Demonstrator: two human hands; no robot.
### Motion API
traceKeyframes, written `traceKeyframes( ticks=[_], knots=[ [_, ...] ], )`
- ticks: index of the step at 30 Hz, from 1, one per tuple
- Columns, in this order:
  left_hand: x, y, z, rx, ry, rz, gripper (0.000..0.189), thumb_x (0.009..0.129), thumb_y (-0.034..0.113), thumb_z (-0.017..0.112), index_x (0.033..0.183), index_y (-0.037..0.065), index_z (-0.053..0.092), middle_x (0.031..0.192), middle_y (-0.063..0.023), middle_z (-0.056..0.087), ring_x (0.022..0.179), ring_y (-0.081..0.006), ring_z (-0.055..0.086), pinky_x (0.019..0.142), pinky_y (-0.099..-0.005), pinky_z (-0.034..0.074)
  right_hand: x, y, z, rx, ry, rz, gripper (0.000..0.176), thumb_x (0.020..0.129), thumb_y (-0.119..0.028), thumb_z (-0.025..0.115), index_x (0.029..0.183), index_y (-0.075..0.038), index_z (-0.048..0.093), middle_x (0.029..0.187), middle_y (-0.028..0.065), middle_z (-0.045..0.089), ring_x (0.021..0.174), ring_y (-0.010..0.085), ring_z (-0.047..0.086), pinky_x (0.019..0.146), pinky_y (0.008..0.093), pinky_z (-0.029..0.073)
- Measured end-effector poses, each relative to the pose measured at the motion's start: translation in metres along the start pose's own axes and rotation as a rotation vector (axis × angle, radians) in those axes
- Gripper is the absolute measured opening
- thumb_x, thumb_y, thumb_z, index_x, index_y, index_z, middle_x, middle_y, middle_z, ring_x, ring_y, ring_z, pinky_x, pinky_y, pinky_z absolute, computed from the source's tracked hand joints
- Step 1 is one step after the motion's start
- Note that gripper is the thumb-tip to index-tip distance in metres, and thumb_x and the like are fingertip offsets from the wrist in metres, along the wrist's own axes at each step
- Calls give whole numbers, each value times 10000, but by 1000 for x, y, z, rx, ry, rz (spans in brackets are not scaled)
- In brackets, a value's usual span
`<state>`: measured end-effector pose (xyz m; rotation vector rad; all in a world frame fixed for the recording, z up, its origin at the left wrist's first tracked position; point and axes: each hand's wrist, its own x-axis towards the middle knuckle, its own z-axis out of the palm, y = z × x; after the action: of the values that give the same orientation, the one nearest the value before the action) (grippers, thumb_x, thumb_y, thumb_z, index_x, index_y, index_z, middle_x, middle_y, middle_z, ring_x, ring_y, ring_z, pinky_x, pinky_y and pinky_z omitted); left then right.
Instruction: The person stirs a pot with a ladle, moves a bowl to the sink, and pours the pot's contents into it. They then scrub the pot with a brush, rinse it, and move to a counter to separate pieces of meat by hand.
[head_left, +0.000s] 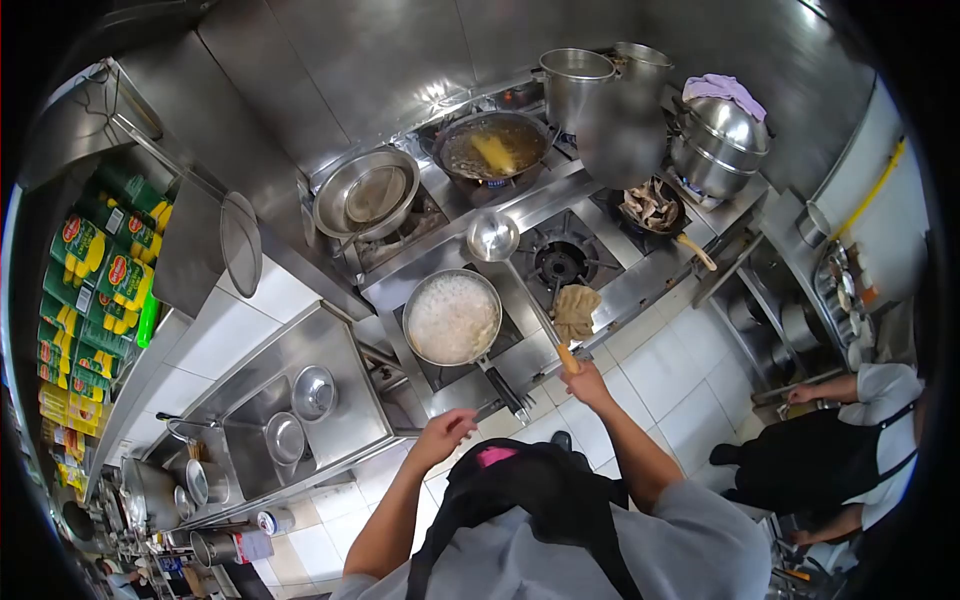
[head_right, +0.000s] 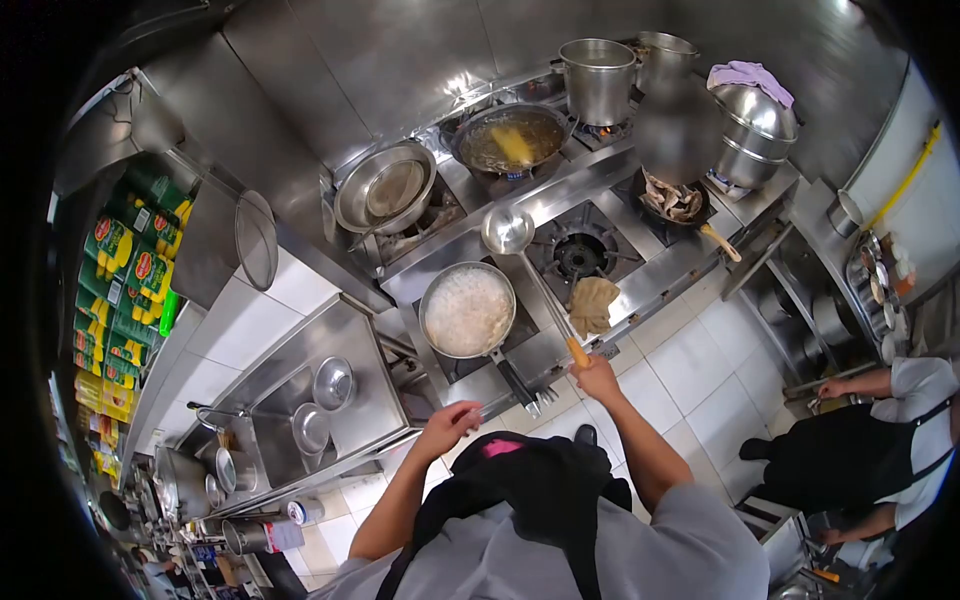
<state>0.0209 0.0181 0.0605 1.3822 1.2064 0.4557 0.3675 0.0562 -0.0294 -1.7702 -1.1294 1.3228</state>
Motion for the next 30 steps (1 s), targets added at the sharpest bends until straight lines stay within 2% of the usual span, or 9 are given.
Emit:
traceKeyframes(
  ticks=[6,10,15,17,18,19,21,25,30],
  knots=[
    [85,55,64,-761,-100,-127,398,959,179,599,1337,111,493,904,-33,635,733,-133,598,637,-264,496,-116,-82,73,115,-132,-403,286,919,-274,650,997,-4,598,783,37,613,735,125,582,686,283,484],
    [78,46,28,-1033,27,-23,187,957,148,594,1114,137,493,742,6,498,527,-81,484,469,-251,435,-127,-78,66,0,-287,-342,308,971,-342,593,1063,-51,632,953,100,668,888,157,626,802,334,499],
    [5,-28,-36,-544,315,-144,185,995,280,540,1069,122,479,639,0,444,446,-84,436,370,-260,376,-111,39,7,-24,175,-189,333,982,-345,553,1004,-23,633,919,119,688,857,190,651,766,336,516],
    [-16,-62,-49,60,525,-227,244,1000,317,517,989,74,498,636,-81,495,489,-198,532,424,-345,450,-121,82,-21,-99,259,-70,343,961,-344,581,947,-3,625,769,99,640,655,166,632,594,313,534],
    [-17,-90,-51,284,639,-141,298,997,319,493,1016,24,535,750,-203,609,647,-376,631,574,-455,515,-126,106,-28,-114,286,44,360,950,-356,592,930,2,621,752,103,639,644,170,635,583,312,533],
    [-18,-100,-53,281,657,-153,298,997,319,493,1016,24,535,750,-203,609,647,-376,631,574,-455,515,-131,136,-34,-131,318,158,377,939,-369,603,913,8,616,736,106,639,634,174,638,571,312,532],
    [-14,-106,-48,482,711,-50,335,981,291,498,1155,10,552,912,-270,655,830,-469,639,706,-514,512,-130,238,-41,-331,293,212,380,920,-373,619,890,6,609,729,110,645,636,186,644,546,305,520],
    [13,-104,-32,521,738,-118,427,971,291,500,1311,32,491,987,-278,662,913,-477,633,774,-551,501,-181,257,-22,84,24,707,325,913,-414,568,889,-91,593,729,49,647,648,209,639,560,430,503],
    [43,-86,-24,544,693,-140,448,964,298,491,1342,56,487,974,-278,669,906,-482,638,797,-562,496,-203,328,-28,-258,-406,308,206,924,-307,552,995,-114,570,810,26,619,621,188,595,549,410,478]
  ],
)
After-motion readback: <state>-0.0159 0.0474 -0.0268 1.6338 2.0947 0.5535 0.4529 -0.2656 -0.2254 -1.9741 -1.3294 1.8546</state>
